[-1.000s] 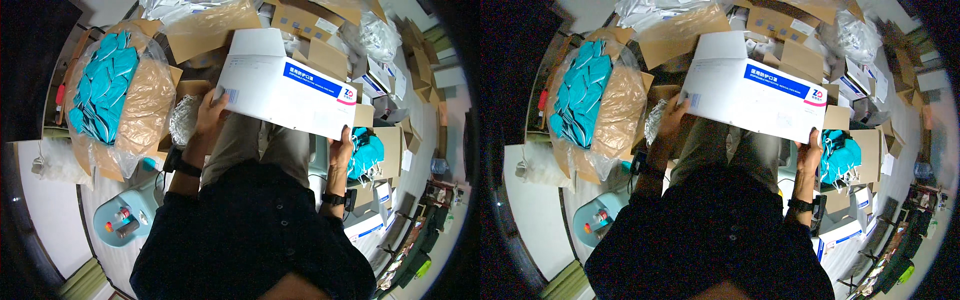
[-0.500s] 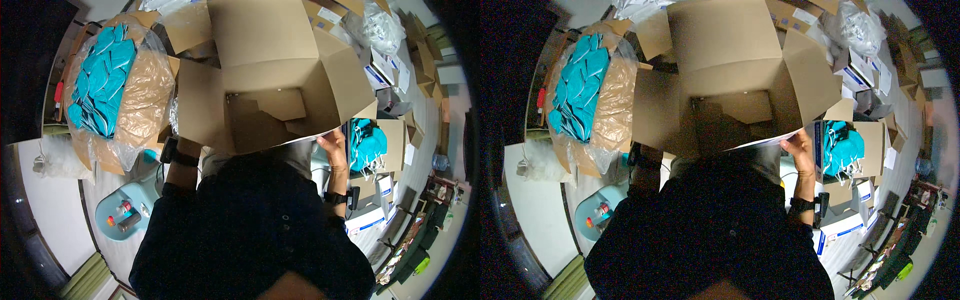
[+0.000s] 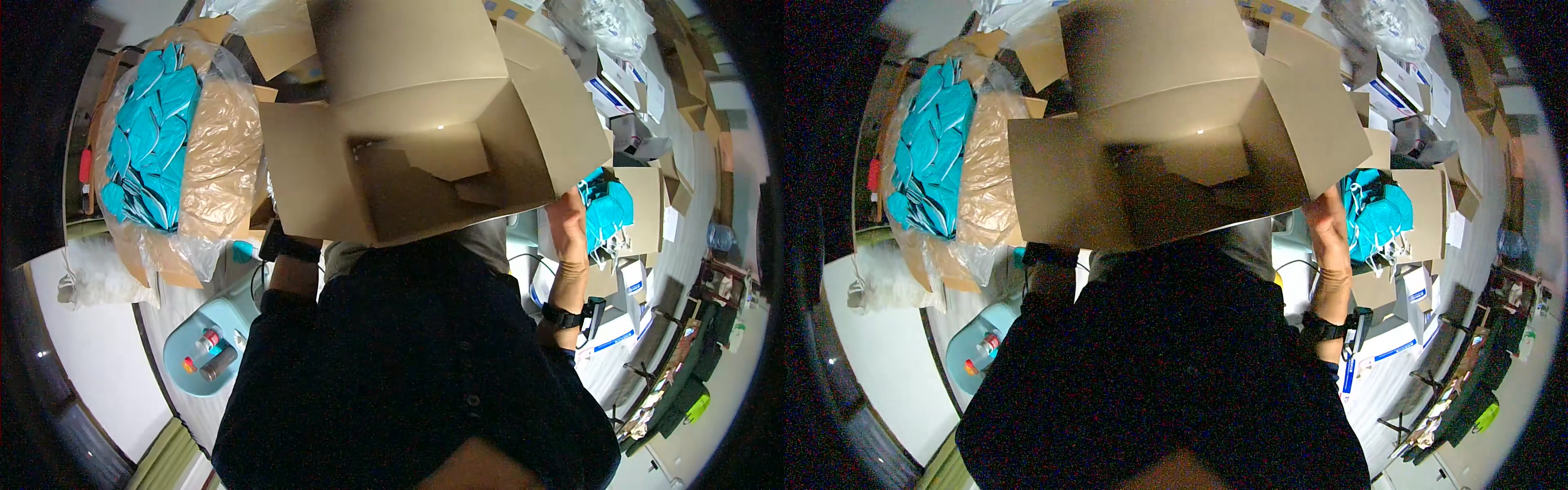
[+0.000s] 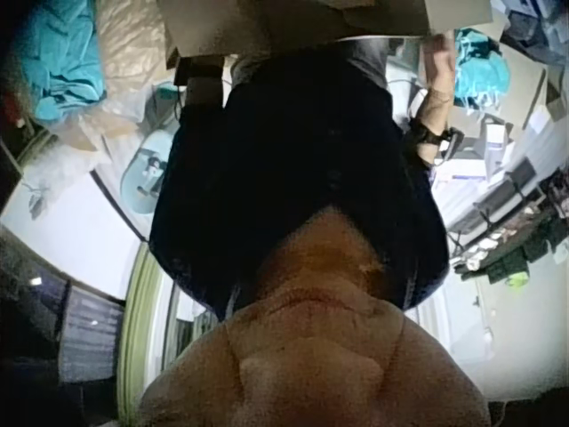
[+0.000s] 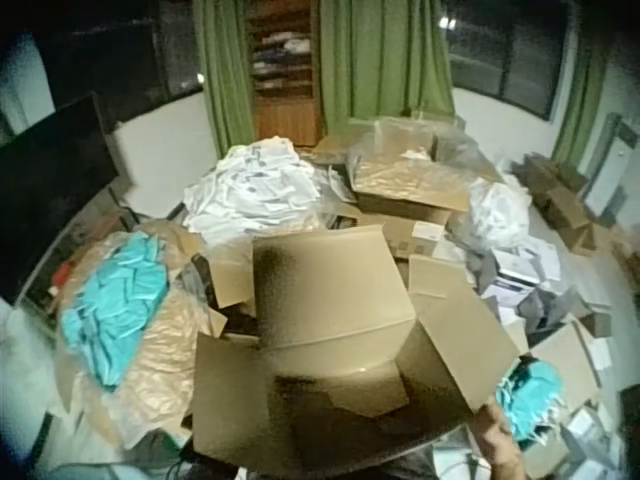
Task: Sorting and inspecting protective face masks and packaging them into boxes.
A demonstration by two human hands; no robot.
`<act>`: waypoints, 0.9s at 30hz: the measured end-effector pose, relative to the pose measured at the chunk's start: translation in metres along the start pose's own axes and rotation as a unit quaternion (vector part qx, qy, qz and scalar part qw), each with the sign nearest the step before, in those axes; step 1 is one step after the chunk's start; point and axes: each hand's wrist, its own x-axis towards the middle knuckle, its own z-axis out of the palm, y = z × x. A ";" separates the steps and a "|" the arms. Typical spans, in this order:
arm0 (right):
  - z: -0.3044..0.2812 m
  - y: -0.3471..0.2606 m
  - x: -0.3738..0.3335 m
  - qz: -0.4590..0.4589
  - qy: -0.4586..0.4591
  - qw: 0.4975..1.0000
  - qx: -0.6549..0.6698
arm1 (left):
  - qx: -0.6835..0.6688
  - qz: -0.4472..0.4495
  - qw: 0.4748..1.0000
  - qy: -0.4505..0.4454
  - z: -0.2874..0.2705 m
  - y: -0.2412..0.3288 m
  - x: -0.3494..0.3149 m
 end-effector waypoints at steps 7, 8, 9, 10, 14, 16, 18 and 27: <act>0.023 0.009 0.025 0.104 0.085 0.980 -0.146 | 0.019 -0.010 1.000 -0.016 0.014 -0.012 0.018; 0.045 -0.001 0.035 0.102 0.088 0.981 -0.139 | 0.022 -0.005 1.000 -0.013 0.012 -0.008 0.017; 0.047 -0.005 0.038 0.109 0.101 0.986 -0.076 | 0.020 -0.003 1.000 -0.007 0.010 -0.006 0.015; 0.048 -0.005 0.040 0.115 0.116 0.987 -0.012 | 0.020 -0.003 1.000 -0.008 0.008 -0.005 0.017; 0.044 -0.003 0.045 0.150 0.094 0.982 0.067 | 0.025 -0.003 1.000 0.001 0.005 0.001 0.018; 0.044 0.000 0.049 0.154 0.071 0.983 0.074 | 0.027 -0.005 1.000 0.007 0.004 0.009 0.020; 0.044 0.001 0.050 0.158 0.099 0.977 0.104 | 0.026 -0.009 1.000 0.010 0.003 0.013 0.025; 0.040 0.005 0.094 0.221 0.130 0.938 0.235 | -0.006 -0.030 0.999 0.035 -0.040 0.026 0.039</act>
